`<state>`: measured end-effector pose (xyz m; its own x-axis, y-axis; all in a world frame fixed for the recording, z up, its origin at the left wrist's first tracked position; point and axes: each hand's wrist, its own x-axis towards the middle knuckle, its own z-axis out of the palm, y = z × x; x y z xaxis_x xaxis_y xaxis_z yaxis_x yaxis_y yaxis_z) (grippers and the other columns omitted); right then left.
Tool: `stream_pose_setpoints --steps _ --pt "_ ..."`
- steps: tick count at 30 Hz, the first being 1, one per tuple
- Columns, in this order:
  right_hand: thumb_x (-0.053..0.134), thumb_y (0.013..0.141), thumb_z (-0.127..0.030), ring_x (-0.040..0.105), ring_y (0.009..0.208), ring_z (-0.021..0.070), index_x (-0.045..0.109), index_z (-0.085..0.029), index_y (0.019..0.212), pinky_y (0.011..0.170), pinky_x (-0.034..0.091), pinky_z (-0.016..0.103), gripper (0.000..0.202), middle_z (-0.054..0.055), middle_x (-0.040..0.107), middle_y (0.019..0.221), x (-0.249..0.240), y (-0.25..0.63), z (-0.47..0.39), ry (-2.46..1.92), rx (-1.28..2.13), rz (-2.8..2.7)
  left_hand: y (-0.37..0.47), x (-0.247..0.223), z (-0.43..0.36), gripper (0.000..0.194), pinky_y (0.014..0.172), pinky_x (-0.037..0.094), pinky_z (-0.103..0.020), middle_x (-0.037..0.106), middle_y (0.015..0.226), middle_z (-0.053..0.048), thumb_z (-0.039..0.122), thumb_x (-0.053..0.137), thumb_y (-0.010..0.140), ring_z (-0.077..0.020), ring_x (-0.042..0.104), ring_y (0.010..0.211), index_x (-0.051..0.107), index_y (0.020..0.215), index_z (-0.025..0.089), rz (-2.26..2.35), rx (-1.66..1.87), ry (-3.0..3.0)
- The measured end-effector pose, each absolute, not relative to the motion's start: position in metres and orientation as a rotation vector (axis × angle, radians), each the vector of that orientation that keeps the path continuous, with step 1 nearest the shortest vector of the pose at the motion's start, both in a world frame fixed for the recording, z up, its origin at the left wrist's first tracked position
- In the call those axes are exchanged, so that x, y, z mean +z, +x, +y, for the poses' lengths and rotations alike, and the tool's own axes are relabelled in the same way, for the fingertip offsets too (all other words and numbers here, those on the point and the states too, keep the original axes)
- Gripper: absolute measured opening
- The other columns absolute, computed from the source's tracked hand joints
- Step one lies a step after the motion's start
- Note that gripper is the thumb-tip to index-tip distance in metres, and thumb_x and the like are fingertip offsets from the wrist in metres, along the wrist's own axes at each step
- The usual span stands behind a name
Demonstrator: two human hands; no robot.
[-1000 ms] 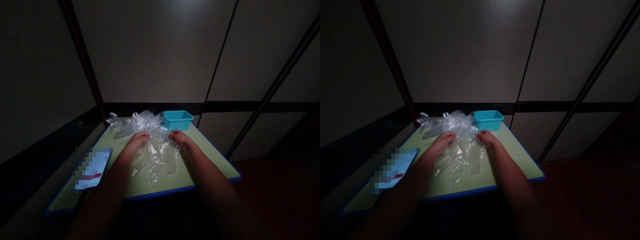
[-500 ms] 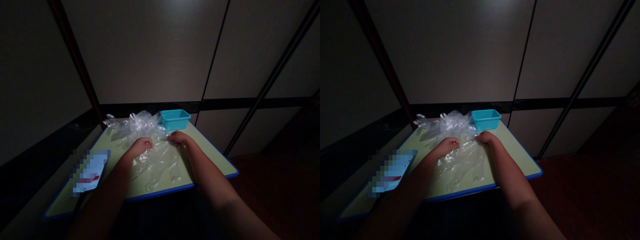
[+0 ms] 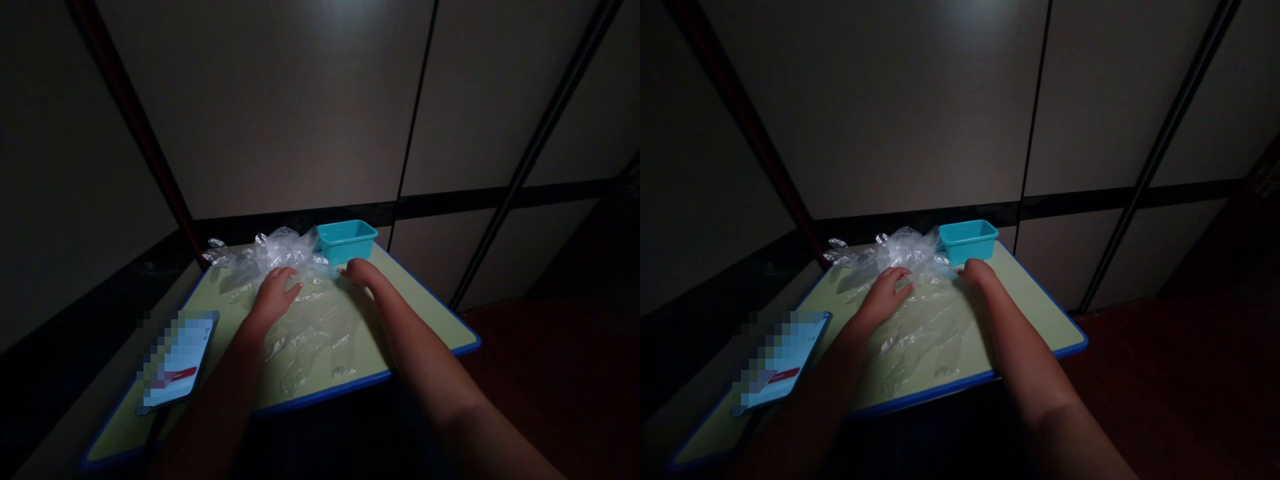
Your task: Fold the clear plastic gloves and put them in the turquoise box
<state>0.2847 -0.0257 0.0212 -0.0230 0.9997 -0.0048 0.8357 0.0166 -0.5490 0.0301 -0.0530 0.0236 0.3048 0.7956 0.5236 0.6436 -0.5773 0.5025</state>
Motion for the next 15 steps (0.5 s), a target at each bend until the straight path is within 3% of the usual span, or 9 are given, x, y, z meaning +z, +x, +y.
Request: stream_pose_setpoints --steps 4,8,11,15 --pt "0.055 0.084 -0.041 0.053 0.048 0.0137 0.06 -0.015 0.064 0.05 0.035 0.024 0.032 0.005 0.057 0.05 0.029 0.269 -0.035 -1.794 0.436 -1.876 0.036 0.034 -0.067 0.018 0.079 0.045 -0.031 0.062 0.089 -0.006 0.032 0.053 0.079 -0.0215 0.059 0.088 0.061 0.091 0.021 1.235 1.045 2.363" --pt "0.053 0.085 -0.04 0.044 0.038 0.0079 0.056 -0.016 0.069 0.041 0.033 0.02 0.029 -0.003 0.051 0.048 0.033 0.252 -0.043 -1.458 0.836 -1.774 0.047 0.023 -0.078 0.031 0.094 0.039 -0.034 0.063 0.112 -0.01 0.037 0.059 0.076 -0.0254 0.056 0.107 0.065 0.101 0.021 0.998 0.716 2.421" --pt "0.055 0.082 -0.045 0.042 0.035 0.0068 0.056 -0.016 0.071 0.037 0.033 0.019 0.031 -0.006 0.049 0.046 0.032 0.244 -0.047 -1.219 1.075 -1.758 0.056 0.011 -0.086 0.054 0.107 0.025 -0.038 0.043 0.14 -0.01 0.044 0.058 0.077 -0.0272 0.034 0.131 0.053 0.126 0.022 0.947 0.44 2.45" --pt "0.06 0.077 -0.048 0.045 0.036 0.0067 0.057 -0.014 0.069 0.037 0.035 0.018 0.035 -0.005 0.051 0.046 0.03 0.24 -0.05 -1.17 1.243 -1.817 0.068 0.003 -0.095 0.074 0.109 0.008 -0.051 0.018 0.15 -0.011 0.052 0.055 0.078 -0.031 0.012 0.138 0.031 0.142 0.021 0.948 0.109 2.518"
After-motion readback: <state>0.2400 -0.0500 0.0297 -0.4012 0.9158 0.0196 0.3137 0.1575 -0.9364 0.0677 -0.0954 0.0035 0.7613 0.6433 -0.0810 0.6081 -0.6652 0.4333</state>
